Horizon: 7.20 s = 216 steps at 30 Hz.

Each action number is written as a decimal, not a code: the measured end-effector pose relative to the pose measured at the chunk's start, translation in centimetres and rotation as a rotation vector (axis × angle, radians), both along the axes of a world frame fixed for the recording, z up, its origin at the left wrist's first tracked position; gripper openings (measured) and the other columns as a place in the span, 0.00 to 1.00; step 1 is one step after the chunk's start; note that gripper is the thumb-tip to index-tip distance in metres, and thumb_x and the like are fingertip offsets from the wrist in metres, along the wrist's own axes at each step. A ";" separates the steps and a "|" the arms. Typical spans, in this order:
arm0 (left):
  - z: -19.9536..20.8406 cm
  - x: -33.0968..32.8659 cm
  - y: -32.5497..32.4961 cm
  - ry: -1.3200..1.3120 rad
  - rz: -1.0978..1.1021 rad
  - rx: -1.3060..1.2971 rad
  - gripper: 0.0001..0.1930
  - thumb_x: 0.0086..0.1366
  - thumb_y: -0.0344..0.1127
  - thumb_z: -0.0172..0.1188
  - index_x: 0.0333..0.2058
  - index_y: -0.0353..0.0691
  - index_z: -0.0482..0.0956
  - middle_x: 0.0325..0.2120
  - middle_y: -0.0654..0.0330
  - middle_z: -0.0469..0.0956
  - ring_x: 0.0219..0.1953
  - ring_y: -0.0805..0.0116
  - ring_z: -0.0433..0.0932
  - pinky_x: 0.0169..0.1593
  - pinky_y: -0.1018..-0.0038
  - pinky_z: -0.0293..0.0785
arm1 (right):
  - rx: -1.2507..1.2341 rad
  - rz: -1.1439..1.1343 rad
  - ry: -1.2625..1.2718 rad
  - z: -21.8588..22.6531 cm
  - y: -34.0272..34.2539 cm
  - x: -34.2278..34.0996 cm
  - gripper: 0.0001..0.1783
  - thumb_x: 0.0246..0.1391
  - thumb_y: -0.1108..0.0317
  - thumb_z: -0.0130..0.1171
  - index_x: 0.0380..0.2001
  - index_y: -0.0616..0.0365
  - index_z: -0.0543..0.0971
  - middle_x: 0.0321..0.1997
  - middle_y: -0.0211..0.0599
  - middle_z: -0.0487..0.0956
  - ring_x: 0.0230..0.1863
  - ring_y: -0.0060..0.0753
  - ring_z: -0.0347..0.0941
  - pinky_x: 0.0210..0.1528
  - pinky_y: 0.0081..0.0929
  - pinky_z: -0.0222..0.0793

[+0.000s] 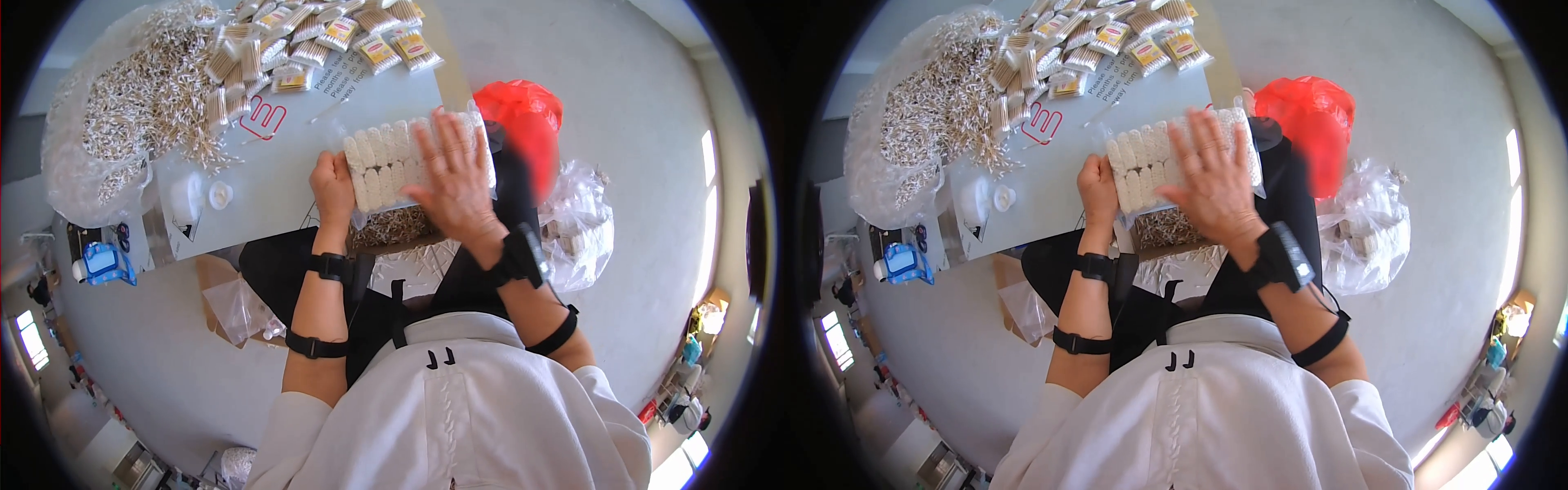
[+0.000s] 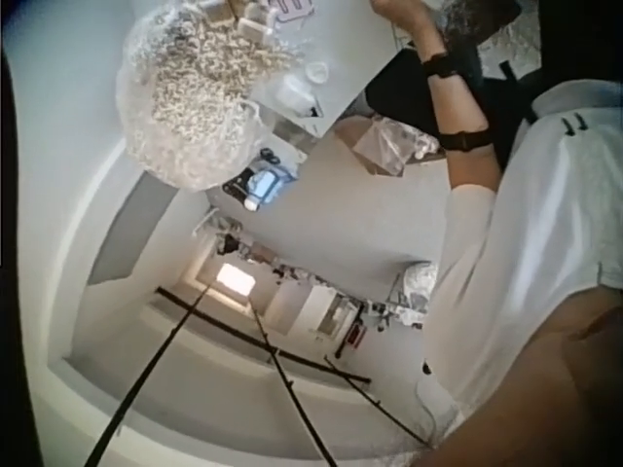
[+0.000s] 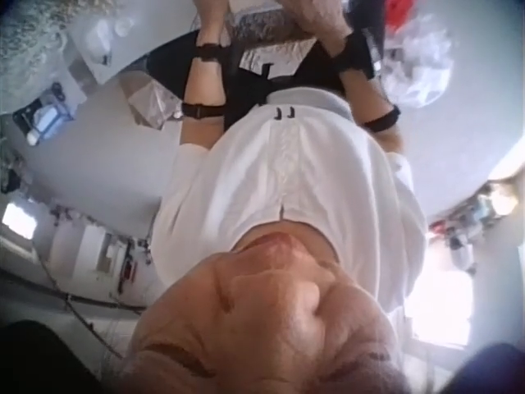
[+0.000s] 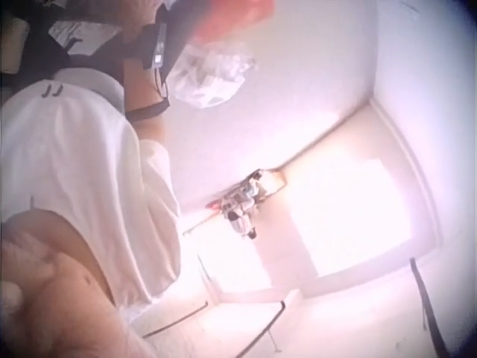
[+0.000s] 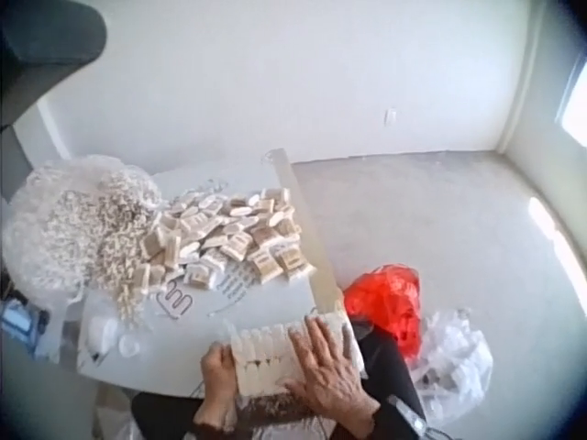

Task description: Inspecting and organizing small retail bundles of cotton swabs on a work surface.

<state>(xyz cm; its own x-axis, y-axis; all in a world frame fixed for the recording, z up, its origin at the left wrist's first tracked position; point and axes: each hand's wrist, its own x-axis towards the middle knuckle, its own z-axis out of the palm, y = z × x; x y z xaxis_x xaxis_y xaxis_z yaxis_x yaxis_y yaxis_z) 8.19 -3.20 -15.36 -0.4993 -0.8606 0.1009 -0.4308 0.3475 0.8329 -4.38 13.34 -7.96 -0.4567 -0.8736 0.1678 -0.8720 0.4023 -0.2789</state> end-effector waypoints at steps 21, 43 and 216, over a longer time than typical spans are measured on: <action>0.0 -0.9 0.1 -0.044 -0.072 -0.051 0.16 0.69 0.38 0.51 0.25 0.33 0.65 0.17 0.41 0.70 0.22 0.37 0.68 0.26 0.57 0.65 | -0.821 -0.511 -0.913 -4.8 4.2 -6.9 0.23 0.55 0.71 0.60 0.55 0.62 0.73 0.62 0.40 0.69 0.63 0.34 0.64 0.62 0.31 0.58; -1.0 -0.6 -0.4 0.007 -0.053 0.004 0.17 0.69 0.39 0.51 0.25 0.33 0.64 0.17 0.46 0.66 0.20 0.58 0.61 0.28 0.62 0.64 | -0.424 -0.201 -0.456 -2.4 4.7 -6.1 0.19 0.39 0.73 0.61 0.39 0.46 0.83 0.65 0.43 0.66 0.70 0.54 0.50 0.68 0.47 0.50; -0.6 -0.9 0.1 0.070 -0.020 0.027 0.15 0.67 0.37 0.53 0.25 0.33 0.66 0.17 0.43 0.70 0.21 0.42 0.69 0.26 0.59 0.66 | -0.215 0.058 -0.213 -0.9 -4.3 0.9 0.19 0.40 0.56 0.68 0.40 0.39 0.83 0.63 0.42 0.66 0.71 0.52 0.47 0.70 0.59 0.29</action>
<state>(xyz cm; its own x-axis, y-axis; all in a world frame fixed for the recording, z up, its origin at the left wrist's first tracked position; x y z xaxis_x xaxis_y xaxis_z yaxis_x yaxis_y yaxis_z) 7.24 -3.10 -15.98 -0.5091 -0.8533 0.1126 -0.3647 0.3323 0.8698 -3.44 9.04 -8.90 -0.4516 -0.8543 0.2574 -0.8045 0.2652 -0.5314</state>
